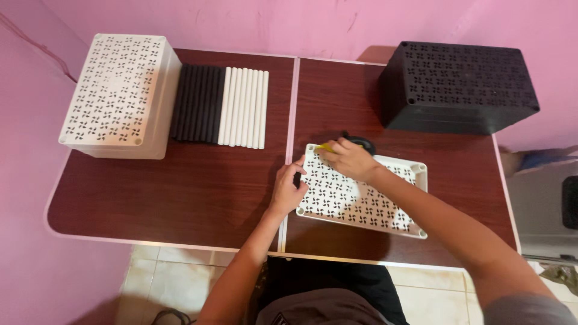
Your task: The person wipes a white perforated plastic tray with a yellow cloth, cleaning the top surface and edges. The person then places the tray on a stack of similar trays on the table.
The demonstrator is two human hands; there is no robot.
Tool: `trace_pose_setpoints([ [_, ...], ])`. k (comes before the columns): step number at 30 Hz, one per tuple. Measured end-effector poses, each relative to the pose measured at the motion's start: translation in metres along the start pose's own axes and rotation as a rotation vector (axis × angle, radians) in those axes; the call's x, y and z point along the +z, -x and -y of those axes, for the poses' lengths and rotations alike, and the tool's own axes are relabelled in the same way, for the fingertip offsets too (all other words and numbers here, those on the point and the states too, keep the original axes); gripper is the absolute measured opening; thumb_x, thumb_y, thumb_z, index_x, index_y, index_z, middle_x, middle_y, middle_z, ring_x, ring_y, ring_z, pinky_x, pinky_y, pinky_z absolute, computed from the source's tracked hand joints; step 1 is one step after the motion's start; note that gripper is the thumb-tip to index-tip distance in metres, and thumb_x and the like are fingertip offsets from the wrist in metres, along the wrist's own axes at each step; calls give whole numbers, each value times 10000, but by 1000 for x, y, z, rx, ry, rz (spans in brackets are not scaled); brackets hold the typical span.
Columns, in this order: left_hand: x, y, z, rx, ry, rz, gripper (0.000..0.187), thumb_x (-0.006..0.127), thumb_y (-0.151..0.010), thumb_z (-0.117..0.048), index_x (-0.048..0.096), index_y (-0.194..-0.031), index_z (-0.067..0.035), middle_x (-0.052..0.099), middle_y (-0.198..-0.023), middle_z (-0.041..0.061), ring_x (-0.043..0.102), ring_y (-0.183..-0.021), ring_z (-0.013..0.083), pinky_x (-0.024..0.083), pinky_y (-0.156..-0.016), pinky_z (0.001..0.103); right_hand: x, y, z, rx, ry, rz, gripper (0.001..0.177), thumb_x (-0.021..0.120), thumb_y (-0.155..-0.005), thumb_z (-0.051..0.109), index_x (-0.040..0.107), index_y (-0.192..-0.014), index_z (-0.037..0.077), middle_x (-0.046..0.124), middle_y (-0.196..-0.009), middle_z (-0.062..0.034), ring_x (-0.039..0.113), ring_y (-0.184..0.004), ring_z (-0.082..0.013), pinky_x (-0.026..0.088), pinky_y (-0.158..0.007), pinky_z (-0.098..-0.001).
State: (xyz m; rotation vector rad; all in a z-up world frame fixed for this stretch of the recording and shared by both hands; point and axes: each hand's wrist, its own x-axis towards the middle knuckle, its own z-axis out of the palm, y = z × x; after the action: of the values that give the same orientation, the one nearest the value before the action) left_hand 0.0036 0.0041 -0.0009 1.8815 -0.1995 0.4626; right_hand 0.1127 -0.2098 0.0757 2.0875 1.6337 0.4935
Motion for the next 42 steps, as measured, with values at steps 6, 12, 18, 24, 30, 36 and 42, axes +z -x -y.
trace_pose_setpoints([
  [6,-4,2,-1,-29,-36,13,293,663,-734,84,604,-981,-61,637,-1438,155,599,-1173,365,463,-1032,438,2,-15,-1,-16,-17,-11,292,630,-875,210,786,-1118,166,582,-1379,47,493,-1215,-219,400,-1018,-348],
  [12,-4,4,5,30,-32,11,285,647,-774,68,603,-1018,-72,605,-1457,173,596,-1259,359,472,-1063,425,2,57,-7,56,-40,110,337,628,-855,188,773,-1158,182,562,-1375,44,471,-1243,-231,396,-1027,-372],
  [18,-8,-3,-5,-15,-204,68,323,649,-769,61,614,-1067,-58,559,-1471,200,549,-1302,401,431,-1082,468,-5,113,-15,188,42,307,309,590,-914,201,763,-1167,164,512,-1453,47,450,-1296,-223,383,-1045,-349],
  [24,-3,-13,-34,-126,-442,241,399,731,-858,-60,634,-1243,-17,400,-1563,257,427,-1406,416,342,-1154,512,-3,92,-5,158,-126,264,350,588,-900,207,738,-1214,177,511,-1463,31,457,-1284,-241,385,-1024,-367],
  [30,24,-7,-64,34,-799,378,613,729,-851,-273,572,-1333,72,460,-1490,233,282,-1474,425,146,-1203,623,-1,30,-1,33,-81,8,427,606,-864,171,728,-1273,164,563,-1427,48,483,-1251,-216,396,-1019,-355],
  [36,29,8,-57,44,-765,406,620,697,-873,-357,605,-1319,64,513,-1458,251,377,-1427,421,213,-1212,573,5,-14,-4,45,-121,-104,392,616,-878,173,747,-1246,138,587,-1397,46,490,-1260,-235,399,-1027,-355],
  [42,28,13,-49,65,-768,392,590,631,-881,-334,597,-1320,59,507,-1462,262,391,-1420,416,201,-1218,575,7,24,-6,96,-147,-26,411,615,-832,157,750,-1220,165,584,-1415,62,489,-1263,-222,402,-1024,-347],
])
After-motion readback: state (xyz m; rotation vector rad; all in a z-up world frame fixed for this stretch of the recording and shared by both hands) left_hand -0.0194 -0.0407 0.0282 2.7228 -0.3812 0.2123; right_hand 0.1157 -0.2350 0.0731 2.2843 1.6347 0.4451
